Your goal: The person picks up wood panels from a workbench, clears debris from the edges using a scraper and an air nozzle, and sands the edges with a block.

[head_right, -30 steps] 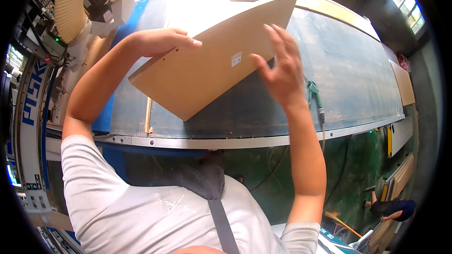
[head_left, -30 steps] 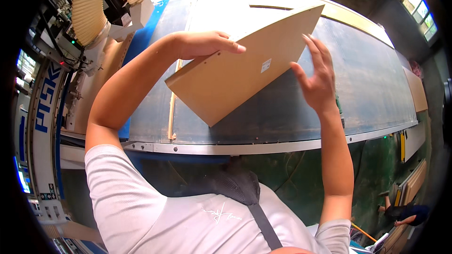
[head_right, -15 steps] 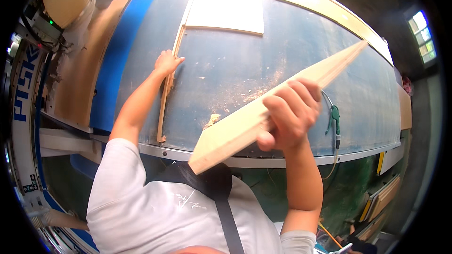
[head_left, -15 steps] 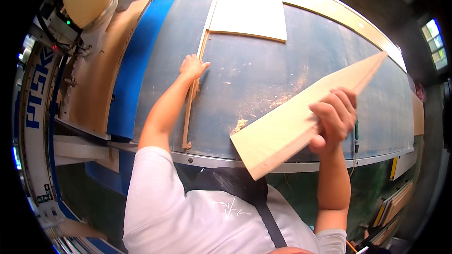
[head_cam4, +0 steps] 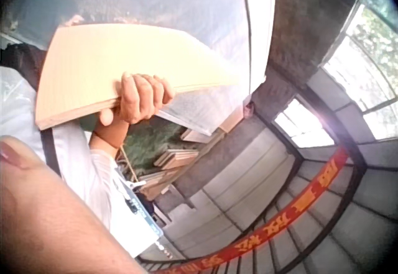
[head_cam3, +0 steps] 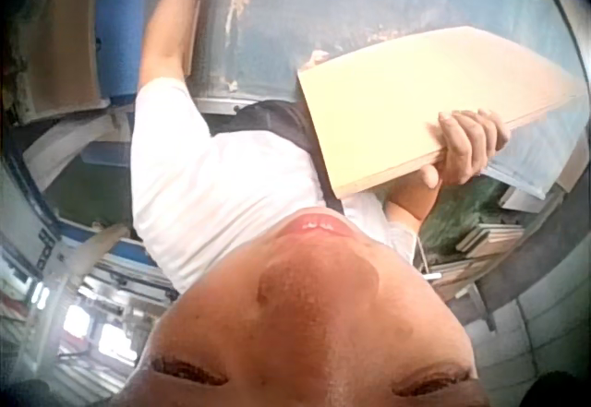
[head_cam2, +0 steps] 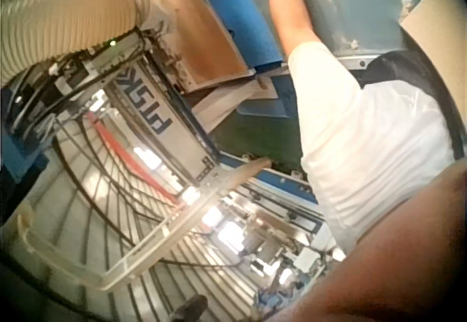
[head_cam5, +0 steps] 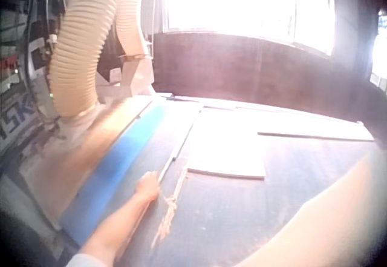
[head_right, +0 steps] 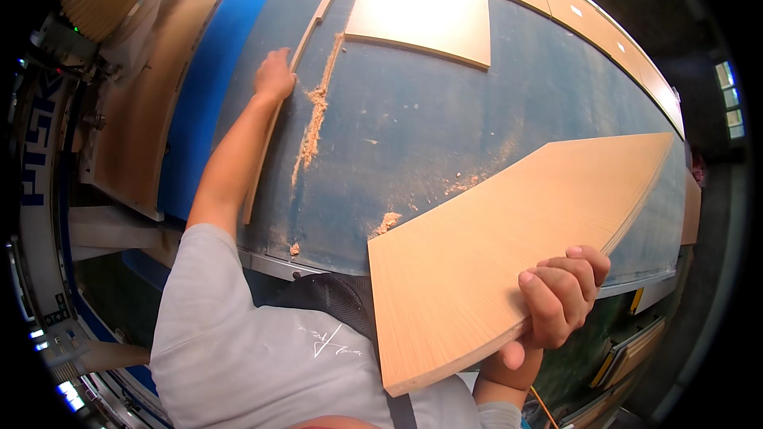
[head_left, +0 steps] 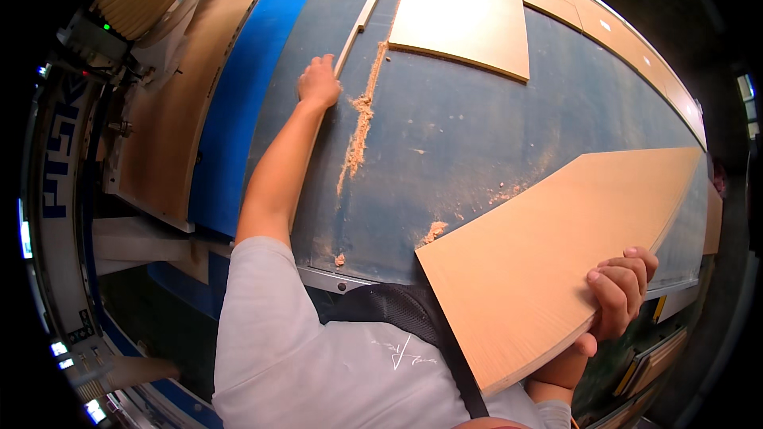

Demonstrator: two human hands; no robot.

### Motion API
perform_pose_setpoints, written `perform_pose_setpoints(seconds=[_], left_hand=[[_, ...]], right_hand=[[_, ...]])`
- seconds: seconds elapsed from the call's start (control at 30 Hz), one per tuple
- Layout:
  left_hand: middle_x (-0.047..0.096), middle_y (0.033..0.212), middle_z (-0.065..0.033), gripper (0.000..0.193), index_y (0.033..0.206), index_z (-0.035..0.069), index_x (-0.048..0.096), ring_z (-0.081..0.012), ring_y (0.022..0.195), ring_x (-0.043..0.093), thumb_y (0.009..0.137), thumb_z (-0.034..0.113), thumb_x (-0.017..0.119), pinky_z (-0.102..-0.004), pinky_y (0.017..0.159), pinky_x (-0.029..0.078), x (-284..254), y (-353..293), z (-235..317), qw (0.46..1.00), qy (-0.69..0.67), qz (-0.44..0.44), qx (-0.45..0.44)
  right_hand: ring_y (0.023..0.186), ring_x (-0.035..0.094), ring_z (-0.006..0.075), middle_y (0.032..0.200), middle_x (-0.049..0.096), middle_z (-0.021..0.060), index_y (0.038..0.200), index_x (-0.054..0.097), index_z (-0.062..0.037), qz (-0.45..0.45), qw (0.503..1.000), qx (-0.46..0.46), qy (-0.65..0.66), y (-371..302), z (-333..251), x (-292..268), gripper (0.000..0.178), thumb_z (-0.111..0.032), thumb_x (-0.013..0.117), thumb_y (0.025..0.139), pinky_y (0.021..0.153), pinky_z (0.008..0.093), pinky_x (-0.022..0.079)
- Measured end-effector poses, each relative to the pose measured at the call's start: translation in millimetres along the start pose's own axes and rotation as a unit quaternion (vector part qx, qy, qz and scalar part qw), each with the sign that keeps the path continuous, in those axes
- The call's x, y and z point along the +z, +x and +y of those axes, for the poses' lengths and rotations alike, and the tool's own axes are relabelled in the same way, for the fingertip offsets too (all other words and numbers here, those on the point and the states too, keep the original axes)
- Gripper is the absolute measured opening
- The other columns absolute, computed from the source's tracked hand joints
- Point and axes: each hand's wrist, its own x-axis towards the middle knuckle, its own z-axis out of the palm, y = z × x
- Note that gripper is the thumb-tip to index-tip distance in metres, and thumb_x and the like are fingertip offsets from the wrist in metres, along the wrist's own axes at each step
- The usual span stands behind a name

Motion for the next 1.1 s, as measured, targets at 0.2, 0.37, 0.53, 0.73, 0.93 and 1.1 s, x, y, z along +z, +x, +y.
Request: perform_pose_setpoints(seconds=[0.2,0.37,0.53,0.73,0.93,1.1], left_hand=[[0.056,0.142,-0.0225,0.067,0.148,-0.001,0.047,-0.0413,0.133,0.053,0.088,0.015,0.074,-0.0483,0.112,0.046,29,7,110,0.972,-0.133,0.083,0.173],[0.047,0.154,-0.0177,0.071,0.151,-0.001,0.043,-0.0349,0.145,0.042,0.088,0.022,0.067,-0.0458,0.120,0.039,65,93,142,0.974,-0.217,-0.022,-0.060],[0.038,0.158,-0.0144,0.068,0.143,0.000,0.055,-0.0355,0.147,0.035,0.085,0.033,0.070,-0.0446,0.121,0.036,43,115,181,0.938,-0.220,-0.121,-0.238],[0.033,0.162,-0.0241,0.094,0.156,0.001,0.040,-0.0413,0.152,0.030,0.080,0.042,0.078,-0.0511,0.126,0.027,49,96,206,0.920,-0.269,-0.086,-0.273],[0.033,0.161,-0.0229,0.115,0.156,0.000,0.033,-0.0395,0.151,0.031,0.071,0.053,0.090,-0.0478,0.126,0.030,65,75,209,0.933,-0.248,-0.128,-0.226],[0.035,0.162,-0.0119,0.113,0.149,0.006,0.047,-0.0351,0.150,0.033,0.060,0.051,0.099,-0.0493,0.126,0.031,60,45,208,0.982,-0.139,-0.056,-0.111]], right_hand=[[0.066,0.058,0.0181,0.070,0.058,0.0030,0.093,0.066,-0.0111,0.007,0.999,0.024,-0.029,1,-7,0,0.079,-0.077,0.022,0.101,0.082,0.0453,0.048],[0.064,0.057,0.0176,0.069,0.057,0.0025,0.092,0.065,-0.0115,0.004,0.999,0.022,-0.026,9,-7,0,0.079,-0.077,0.023,0.102,0.081,0.0443,0.047],[0.065,0.057,0.0165,0.069,0.057,0.0012,0.090,0.063,-0.0134,0.022,0.998,0.041,-0.040,-8,-12,-11,0.075,-0.076,0.022,0.103,0.083,0.0438,0.047],[0.066,0.057,0.0159,0.069,0.056,0.0004,0.088,0.060,-0.0144,0.041,0.993,0.091,-0.064,-17,-27,-15,0.074,-0.075,0.021,0.103,0.085,0.0440,0.047],[0.066,0.056,0.0162,0.068,0.054,0.0007,0.088,0.058,-0.0145,0.048,0.992,0.099,-0.062,-26,-30,-22,0.073,-0.074,0.020,0.104,0.085,0.0446,0.047],[0.066,0.057,0.0157,0.068,0.055,0.0010,0.087,0.058,-0.0143,0.069,0.990,0.103,-0.069,-35,-31,-25,0.072,-0.073,0.021,0.104,0.084,0.0442,0.047]])
